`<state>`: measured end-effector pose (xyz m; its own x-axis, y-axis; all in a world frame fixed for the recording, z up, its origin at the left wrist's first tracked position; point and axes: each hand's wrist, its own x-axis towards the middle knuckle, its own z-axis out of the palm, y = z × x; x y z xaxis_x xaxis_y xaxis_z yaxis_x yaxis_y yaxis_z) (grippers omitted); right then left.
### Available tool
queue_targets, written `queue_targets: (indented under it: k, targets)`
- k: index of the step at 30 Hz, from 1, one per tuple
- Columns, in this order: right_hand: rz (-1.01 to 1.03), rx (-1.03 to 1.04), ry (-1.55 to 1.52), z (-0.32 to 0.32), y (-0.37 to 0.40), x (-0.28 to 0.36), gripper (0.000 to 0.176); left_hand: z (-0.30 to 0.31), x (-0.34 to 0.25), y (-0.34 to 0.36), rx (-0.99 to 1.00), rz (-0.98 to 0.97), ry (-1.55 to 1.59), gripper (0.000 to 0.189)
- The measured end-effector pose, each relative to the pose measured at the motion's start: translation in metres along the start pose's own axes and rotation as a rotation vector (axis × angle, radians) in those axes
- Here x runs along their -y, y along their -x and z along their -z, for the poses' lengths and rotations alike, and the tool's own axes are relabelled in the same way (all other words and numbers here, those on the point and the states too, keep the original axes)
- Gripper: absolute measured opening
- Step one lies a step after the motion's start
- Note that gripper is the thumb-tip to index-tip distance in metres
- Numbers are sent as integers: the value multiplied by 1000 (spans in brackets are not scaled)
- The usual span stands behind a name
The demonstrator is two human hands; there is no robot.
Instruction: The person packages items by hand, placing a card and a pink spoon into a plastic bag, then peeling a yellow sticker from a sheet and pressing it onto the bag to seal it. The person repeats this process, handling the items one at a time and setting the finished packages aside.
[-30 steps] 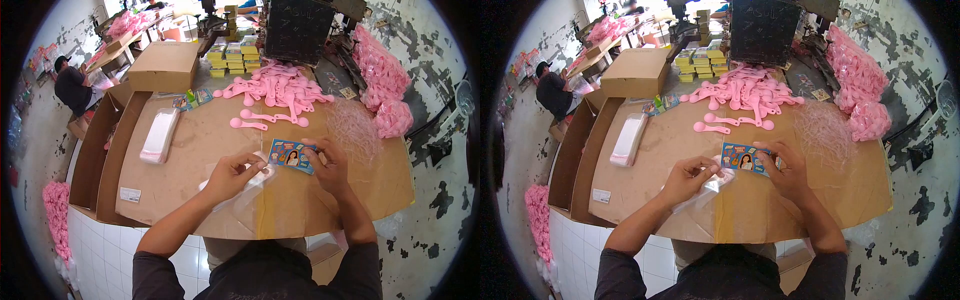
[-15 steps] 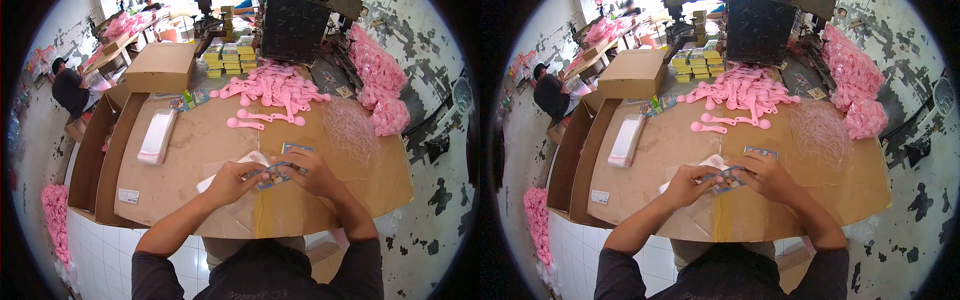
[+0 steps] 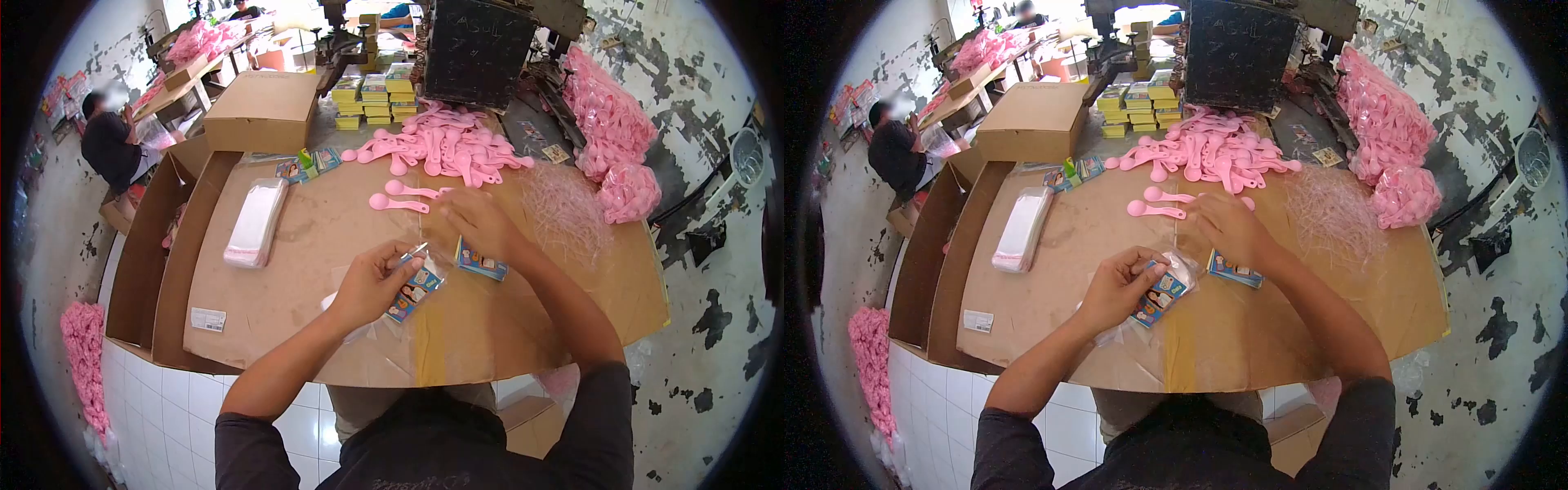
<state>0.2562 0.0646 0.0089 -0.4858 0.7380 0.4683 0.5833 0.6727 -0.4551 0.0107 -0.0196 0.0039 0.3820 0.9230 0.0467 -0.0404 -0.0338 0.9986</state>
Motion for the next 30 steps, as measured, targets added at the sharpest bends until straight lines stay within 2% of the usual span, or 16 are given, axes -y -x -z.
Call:
queue_targets:
  k: [3, 6, 9, 12, 15, 18, 21, 24, 27, 30]
  targets:
    - [-3, -9, 175, -22, -27, -25, 30, 9, 16, -6, 38, 29, 67, 18]
    - [101, 8, 381, -33, -42, -32, 28, 13, 8, -6, 44, 43, 41, 21]
    - [33, -89, 339, -19, -41, -22, 22, 15, 9, -6, 2, -16, 90, 23]
    - [-55, -173, 78, 19, -26, 5, 19, 14, 6, -7, -51, -24, 121, 24]
    - [-178, -4, -16, 57, -6, 35, 14, 15, 10, -9, -61, -4, 100, 25]
    - [-161, 0, -314, 61, 14, 33, 13, 12, 15, -9, -74, -14, 64, 22]
    - [-101, 72, -148, 62, 19, 39, 13, 7, 11, -6, -48, -13, 50, 23]
    - [-3, 54, -26, 61, 18, 52, 14, 10, 6, -3, 26, 46, 18, 26]
    - [13, 40, -8, 64, 16, 56, 12, 12, -1, -3, 59, 125, -45, 26]
    - [39, 93, -48, 64, 18, 58, 10, 9, 0, -2, 51, 66, -24, 26]
